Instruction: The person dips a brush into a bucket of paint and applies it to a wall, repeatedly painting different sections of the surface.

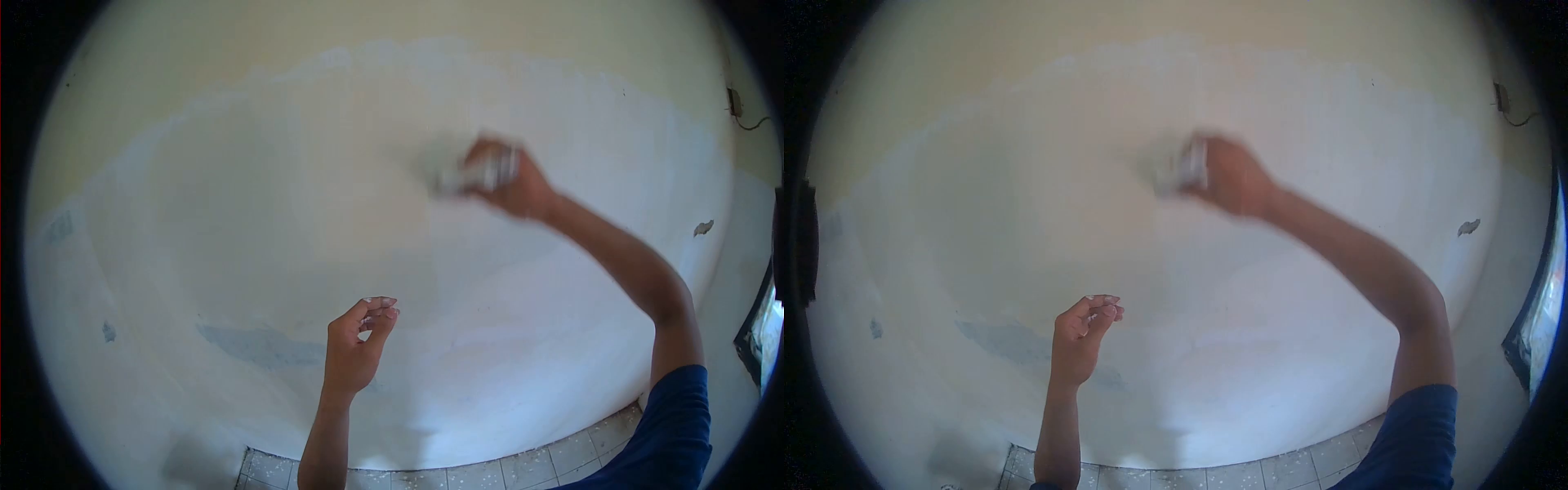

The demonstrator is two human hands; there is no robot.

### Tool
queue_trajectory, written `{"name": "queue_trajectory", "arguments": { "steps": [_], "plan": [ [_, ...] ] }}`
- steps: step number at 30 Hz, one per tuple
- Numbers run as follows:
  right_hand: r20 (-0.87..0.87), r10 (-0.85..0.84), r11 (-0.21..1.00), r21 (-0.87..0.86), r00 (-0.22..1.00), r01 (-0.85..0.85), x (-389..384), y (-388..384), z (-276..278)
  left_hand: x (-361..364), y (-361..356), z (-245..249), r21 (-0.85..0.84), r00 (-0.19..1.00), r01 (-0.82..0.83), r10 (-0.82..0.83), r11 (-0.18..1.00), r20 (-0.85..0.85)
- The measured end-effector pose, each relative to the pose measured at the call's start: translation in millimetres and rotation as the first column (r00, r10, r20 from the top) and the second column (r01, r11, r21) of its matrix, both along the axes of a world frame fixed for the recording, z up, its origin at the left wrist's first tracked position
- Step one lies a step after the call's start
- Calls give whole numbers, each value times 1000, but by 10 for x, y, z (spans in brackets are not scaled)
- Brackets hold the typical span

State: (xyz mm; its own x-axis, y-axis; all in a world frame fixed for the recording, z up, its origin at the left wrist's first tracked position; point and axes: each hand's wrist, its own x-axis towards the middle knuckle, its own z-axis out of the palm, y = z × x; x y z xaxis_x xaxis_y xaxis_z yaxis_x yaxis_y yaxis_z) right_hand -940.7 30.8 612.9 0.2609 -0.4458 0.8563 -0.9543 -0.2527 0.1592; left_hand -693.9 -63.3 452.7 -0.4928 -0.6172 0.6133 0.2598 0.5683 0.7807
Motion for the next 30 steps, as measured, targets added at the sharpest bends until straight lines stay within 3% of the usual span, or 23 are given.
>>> {"name": "queue_trajectory", "arguments": {
  "steps": [3, 6, 7, 8, 9, 10, 11, 13, 15, 17, 19, 20, 21, 23, 24, 26, 27, 28, 29, 30],
  "plan": [
    [-53, -13, 946, -323, 999, -4, -29, 3, 852, -9, 48, 36, -19, 999, 27, -27, 999, 25],
    [32, -23, 869, -494, 999, 35, 115, 122, 919, 40, 19, -48, -2, 999, 15, -15, 1000, 37],
    [-185, -75, 888, -459, 980, -19, -51, 59, 812, 44, -29, -116, -6, 1000, 4, -4, 1000, 25],
    [-394, -115, 908, -413, 912, -64, -323, -58, 625, 63, -61, -164, -9, 1000, -7, 7, 1000, 14],
    [-478, -125, 934, -352, 870, -60, -441, -149, 226, 95, -74, -189, -1, 1000, -10, 10, 1000, 27],
    [-491, -133, 984, -172, 861, 54, -405, -101, -208, 111, -80, -205, 8, 999, -13, 13, 1000, 39],
    [-532, -40, 996, -90, 846, -9, -334, -67, -638, 128, -82, -220, 17, 999, -17, 17, 1000, 49],
    [-451, 228, 959, 259, 863, -118, -204, 106, -1321, 167, -116, -218, 12, 998, -26, 25, 1000, 59],
    [-227, 268, 825, 556, 936, -101, -16, 232, -1458, 157, -135, -196, 10, 997, -26, 26, 1000, 68],
    [-355, 165, 924, 383, 920, -17, -167, 40, -1167, 118, -140, -154, 5, 996, -19, 19, 1000, 83],
    [-277, 57, 985, 173, 959, -8, -242, -81, -366, 77, -59, -94, -6, 996, 7, -7, 1000, 92],
    [10, 11, 1000, -28, 1000, -11, -208, -155, 14, 43, -25, -65, -14, 995, 19, -17, 1000, 94],
    [-61, -77, 967, -247, 995, 60, 9, -76, 429, 2, -26, -63, -32, 996, 25, -22, 999, 89],
    [-17, 94, 902, -421, 995, -92, 195, 3, 915, -3, -36, -127, -67, 995, 32, -25, 997, 99],
    [-74, 92, 901, -419, 993, -115, 143, -38, 902, -4, -40, -135, -63, 995, 24, -17, 998, 100],
    [-183, 86, 902, -403, 979, -154, -102, -220, 744, 9, -40, -174, -45, 995, 10, -5, 999, 104],
    [-390, -70, 940, -334, 918, -70, -124, -242, 380, 23, -41, -188, -52, 994, 0, 6, 999, 112],
    [-498, -76, 980, -197, 864, -28, -167, -251, -76, 46, -46, -196, -60, 992, -11, 18, 998, 121],
    [-452, -64, 997, 0, 890, 72, -135, -278, -634, 80, -64, -202, -65, 991, -23, 31, 998, 128],
    [-493, 26, 989, 141, 870, 50, -74, -212, -1088, 106, -88, -205, -71, 992, -28, 36, 997, 124]
  ]
}}
